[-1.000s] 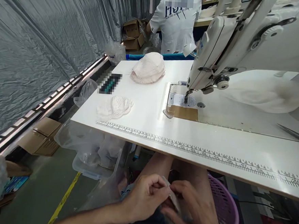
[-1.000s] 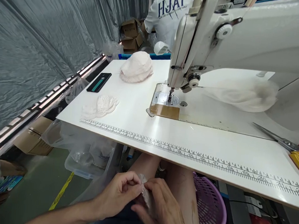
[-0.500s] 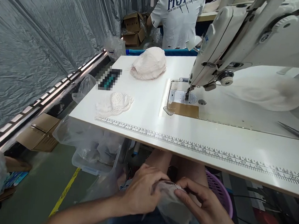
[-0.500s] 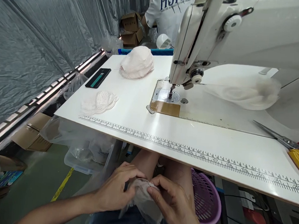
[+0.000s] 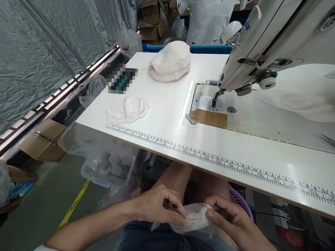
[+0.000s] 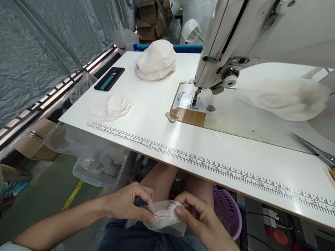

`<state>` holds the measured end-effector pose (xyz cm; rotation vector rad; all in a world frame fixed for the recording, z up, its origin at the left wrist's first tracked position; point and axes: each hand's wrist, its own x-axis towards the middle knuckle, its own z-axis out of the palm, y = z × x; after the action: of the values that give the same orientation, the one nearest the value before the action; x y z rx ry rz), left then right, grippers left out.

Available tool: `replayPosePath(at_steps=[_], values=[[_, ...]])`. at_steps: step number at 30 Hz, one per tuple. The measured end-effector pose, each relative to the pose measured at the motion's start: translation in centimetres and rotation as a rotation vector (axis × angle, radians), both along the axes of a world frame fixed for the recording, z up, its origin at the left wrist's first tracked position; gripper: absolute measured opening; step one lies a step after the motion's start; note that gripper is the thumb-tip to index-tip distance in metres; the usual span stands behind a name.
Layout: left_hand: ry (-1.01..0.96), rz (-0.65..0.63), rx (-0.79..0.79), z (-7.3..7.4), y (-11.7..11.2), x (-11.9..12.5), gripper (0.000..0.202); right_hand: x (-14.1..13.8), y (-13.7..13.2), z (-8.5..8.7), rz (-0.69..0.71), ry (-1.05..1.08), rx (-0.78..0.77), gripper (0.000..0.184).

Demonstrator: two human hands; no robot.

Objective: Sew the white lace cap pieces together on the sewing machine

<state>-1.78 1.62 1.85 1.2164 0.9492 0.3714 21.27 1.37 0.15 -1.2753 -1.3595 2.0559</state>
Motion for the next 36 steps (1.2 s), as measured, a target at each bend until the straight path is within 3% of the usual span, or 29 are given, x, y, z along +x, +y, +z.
replayPosePath(at_steps=[8,13,21,28,36], values=[[-0.018,-0.013,-0.091,-0.3,-0.1,-0.8,0.028,-0.4,0.2,0.1,0.098,0.060,-0.083,0.028],[-0.050,-0.079,-0.268,-0.5,-0.2,-2.1,0.039,-0.6,0.5,0.0,0.051,0.022,-0.107,0.030],[-0.082,-0.039,-0.396,-0.8,-0.4,-2.6,0.040,-0.1,0.3,-1.3,-0.051,0.002,-0.151,0.030],[-0.173,-0.045,-0.409,-0.8,0.0,-3.1,0.049,0.4,0.7,-2.1,0.024,-0.061,-0.195,0.030],[-0.196,-0.021,-0.416,-1.3,-0.3,-3.4,0.059,-0.9,0.2,-1.4,-0.106,-0.105,-0.164,0.032]])
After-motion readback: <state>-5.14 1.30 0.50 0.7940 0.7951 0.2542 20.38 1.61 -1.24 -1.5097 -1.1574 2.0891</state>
